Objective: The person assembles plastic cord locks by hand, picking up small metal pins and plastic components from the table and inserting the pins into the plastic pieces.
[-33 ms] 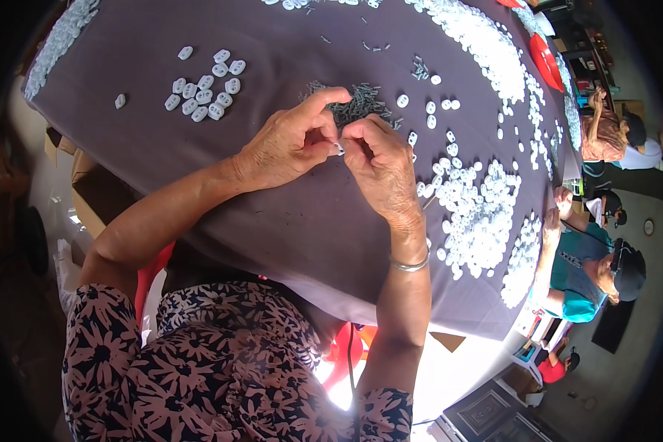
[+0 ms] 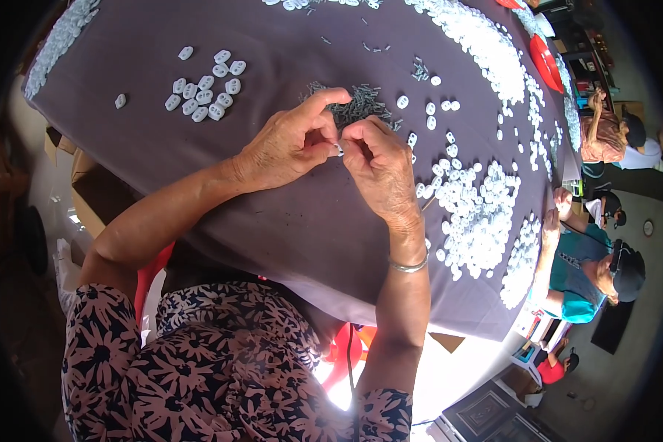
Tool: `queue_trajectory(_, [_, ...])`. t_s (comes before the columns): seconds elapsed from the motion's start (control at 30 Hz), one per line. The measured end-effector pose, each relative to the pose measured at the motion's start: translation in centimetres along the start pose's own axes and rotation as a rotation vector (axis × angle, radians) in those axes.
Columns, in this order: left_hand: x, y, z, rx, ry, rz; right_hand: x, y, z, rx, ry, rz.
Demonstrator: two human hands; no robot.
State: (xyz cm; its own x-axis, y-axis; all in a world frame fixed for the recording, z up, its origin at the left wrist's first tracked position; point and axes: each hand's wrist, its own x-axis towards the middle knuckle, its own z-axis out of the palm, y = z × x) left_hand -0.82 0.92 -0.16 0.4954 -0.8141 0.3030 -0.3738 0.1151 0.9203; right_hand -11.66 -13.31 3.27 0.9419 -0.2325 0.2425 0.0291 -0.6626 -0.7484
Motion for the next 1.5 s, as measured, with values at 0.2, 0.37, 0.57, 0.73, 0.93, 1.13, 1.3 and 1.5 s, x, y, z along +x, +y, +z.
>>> queue_trajectory(0.2, [0.0, 0.1, 0.1, -0.036, 0.021, -0.037, -0.3, 0.0, 0.7, -0.007, 0.067, 0.003])
queue_trajectory(0.37, [0.1, 0.2, 0.1, -0.032, 0.059, -0.050, -0.1, -0.5, 1.1, -0.131, 0.110, -0.036])
queue_trajectory(0.57, [0.0, 0.3, 0.1, -0.031, 0.128, -0.022, 0.4, -1.3, 1.7, -0.216, 0.126, -0.051])
queue_trajectory(0.73, [0.2, -0.1, 0.2, -0.056, 0.137, -0.030, 0.6, -1.0, 1.7, -0.196, 0.113, -0.034])
queue_trajectory(0.93, [0.4, -0.1, 0.2, -0.045, 0.117, 0.006, 0.8, -1.1, 0.9, -0.098, 0.120, -0.027])
queue_trajectory(1.13, [0.3, -0.1, 0.1, -0.059, 0.089, 0.017, 0.5, -0.9, 0.4, 0.083, 0.125, 0.218])
queue_trajectory(1.3, [0.0, -0.2, 0.0, -0.103, 0.097, -0.015, 0.1, -0.9, 0.0, 0.177, 0.107, 0.304])
queue_trajectory(1.5, [0.4, 0.4, -0.2, -0.104, 0.082, -0.042, -0.5, 0.4, 0.3, 0.257, 0.042, 0.205])
